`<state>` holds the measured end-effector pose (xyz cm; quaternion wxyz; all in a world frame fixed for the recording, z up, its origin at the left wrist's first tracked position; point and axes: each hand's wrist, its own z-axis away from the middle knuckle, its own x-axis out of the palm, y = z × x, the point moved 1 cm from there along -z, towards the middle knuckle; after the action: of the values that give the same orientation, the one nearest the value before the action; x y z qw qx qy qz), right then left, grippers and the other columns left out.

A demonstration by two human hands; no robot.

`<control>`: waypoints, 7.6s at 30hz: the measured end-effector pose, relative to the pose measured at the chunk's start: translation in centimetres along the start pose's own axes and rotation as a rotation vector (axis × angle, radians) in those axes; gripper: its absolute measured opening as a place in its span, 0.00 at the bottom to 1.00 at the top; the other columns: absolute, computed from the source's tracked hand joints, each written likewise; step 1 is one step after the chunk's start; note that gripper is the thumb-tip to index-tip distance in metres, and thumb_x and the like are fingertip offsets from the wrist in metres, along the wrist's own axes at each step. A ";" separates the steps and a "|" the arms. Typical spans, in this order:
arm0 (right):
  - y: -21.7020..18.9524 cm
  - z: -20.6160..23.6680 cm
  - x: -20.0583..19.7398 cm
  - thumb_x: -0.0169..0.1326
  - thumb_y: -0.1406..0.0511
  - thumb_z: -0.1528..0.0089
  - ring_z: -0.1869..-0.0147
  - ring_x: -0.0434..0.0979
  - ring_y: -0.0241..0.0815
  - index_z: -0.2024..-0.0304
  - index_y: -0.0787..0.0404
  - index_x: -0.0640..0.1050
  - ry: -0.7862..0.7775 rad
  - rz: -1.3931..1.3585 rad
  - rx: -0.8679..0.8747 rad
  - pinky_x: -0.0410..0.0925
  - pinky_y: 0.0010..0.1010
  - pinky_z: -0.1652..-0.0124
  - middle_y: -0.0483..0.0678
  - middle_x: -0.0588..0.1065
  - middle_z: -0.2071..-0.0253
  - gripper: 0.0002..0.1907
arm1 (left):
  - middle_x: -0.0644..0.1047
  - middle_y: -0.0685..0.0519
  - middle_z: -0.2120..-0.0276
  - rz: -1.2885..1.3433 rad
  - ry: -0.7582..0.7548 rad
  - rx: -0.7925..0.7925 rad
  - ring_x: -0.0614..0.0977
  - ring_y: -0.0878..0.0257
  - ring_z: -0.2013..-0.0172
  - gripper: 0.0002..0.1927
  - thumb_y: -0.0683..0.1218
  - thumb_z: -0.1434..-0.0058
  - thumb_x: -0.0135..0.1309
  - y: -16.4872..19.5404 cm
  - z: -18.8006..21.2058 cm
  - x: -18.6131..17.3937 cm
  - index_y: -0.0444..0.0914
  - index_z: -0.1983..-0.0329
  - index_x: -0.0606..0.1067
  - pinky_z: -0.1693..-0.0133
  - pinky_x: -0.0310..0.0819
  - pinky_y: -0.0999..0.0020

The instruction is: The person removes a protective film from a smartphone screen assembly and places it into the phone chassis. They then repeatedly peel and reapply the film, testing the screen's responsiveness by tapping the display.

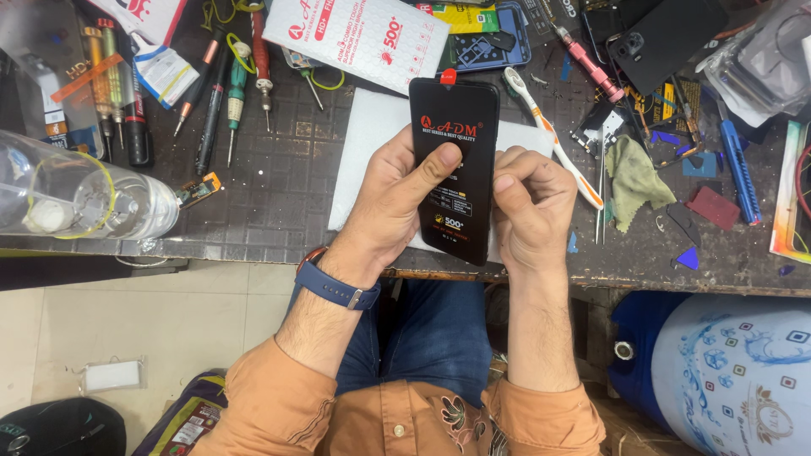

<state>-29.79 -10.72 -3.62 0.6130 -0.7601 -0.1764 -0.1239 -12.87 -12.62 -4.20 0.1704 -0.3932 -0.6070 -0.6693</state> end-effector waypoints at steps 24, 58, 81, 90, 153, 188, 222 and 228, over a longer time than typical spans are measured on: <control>0.2 0.1 -0.4 0.63 0.68 0.35 0.62 0.73 0.36 0.67 0.65 0.76 0.010 0.009 0.000 0.68 0.26 0.59 0.46 0.74 0.66 0.09 | 0.81 0.51 0.57 -0.003 -0.012 0.009 0.82 0.67 0.55 0.19 0.51 0.31 0.60 -0.1 -0.1 -0.1 0.34 0.46 0.75 0.53 0.80 0.71; 0.6 -0.5 1.3 0.63 0.66 0.33 0.45 0.78 0.38 0.44 0.69 0.71 0.044 0.154 -0.019 0.72 0.29 0.42 0.53 0.75 0.45 0.21 | 0.77 0.46 0.45 0.049 0.119 -0.083 0.77 0.62 0.44 0.31 0.61 0.24 0.35 0.0 -0.4 -0.3 0.31 0.37 0.70 0.41 0.73 0.64; 1.0 -0.4 0.5 0.52 0.72 0.29 0.56 0.78 0.34 0.52 0.71 0.77 0.199 0.164 -0.008 0.71 0.24 0.53 0.50 0.79 0.57 0.06 | 0.80 0.45 0.51 0.024 0.166 -0.116 0.81 0.64 0.51 0.33 0.61 0.25 0.35 0.6 -0.4 0.1 0.29 0.39 0.72 0.50 0.79 0.67; 0.9 -0.5 0.6 0.50 0.75 0.30 0.58 0.78 0.34 0.54 0.71 0.78 0.233 0.188 -0.021 0.71 0.23 0.56 0.50 0.80 0.59 0.07 | 0.80 0.46 0.51 0.028 0.181 -0.121 0.81 0.65 0.52 0.31 0.60 0.26 0.36 0.5 -0.4 0.2 0.30 0.40 0.72 0.50 0.78 0.68; 2.1 -1.1 0.2 0.50 0.75 0.34 0.55 0.76 0.35 0.58 0.72 0.78 0.256 0.176 -0.019 0.68 0.26 0.51 0.51 0.78 0.59 0.06 | 0.83 0.48 0.58 0.037 0.237 -0.106 0.84 0.66 0.60 0.27 0.57 0.27 0.39 0.2 -1.1 -0.2 0.29 0.47 0.77 0.57 0.79 0.72; 2.7 -1.3 -0.4 0.48 0.75 0.33 0.57 0.77 0.35 0.56 0.74 0.78 0.280 0.186 -0.007 0.69 0.25 0.54 0.52 0.79 0.59 0.08 | 0.83 0.49 0.61 -0.019 0.254 -0.160 0.84 0.67 0.62 0.29 0.60 0.28 0.38 0.4 -1.2 -0.1 0.31 0.50 0.77 0.60 0.79 0.73; 1.5 -1.0 0.5 0.50 0.75 0.33 0.56 0.76 0.34 0.58 0.71 0.79 0.244 0.205 -0.043 0.69 0.25 0.52 0.50 0.79 0.60 0.06 | 0.82 0.47 0.56 0.022 0.226 -0.092 0.83 0.64 0.57 0.29 0.58 0.27 0.38 0.3 -0.8 0.4 0.29 0.46 0.76 0.55 0.78 0.70; 1.3 -0.9 0.7 0.50 0.74 0.33 0.56 0.76 0.33 0.57 0.71 0.79 0.254 0.202 -0.024 0.69 0.25 0.52 0.49 0.79 0.60 0.07 | 0.82 0.47 0.55 0.015 0.227 -0.098 0.82 0.65 0.56 0.29 0.58 0.27 0.37 0.4 -0.8 0.5 0.29 0.45 0.75 0.53 0.78 0.69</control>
<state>-28.57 -11.75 -4.24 0.6305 -0.7596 -0.0186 -0.1587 -13.17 -13.34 -3.52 0.2237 -0.3271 -0.5474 -0.7371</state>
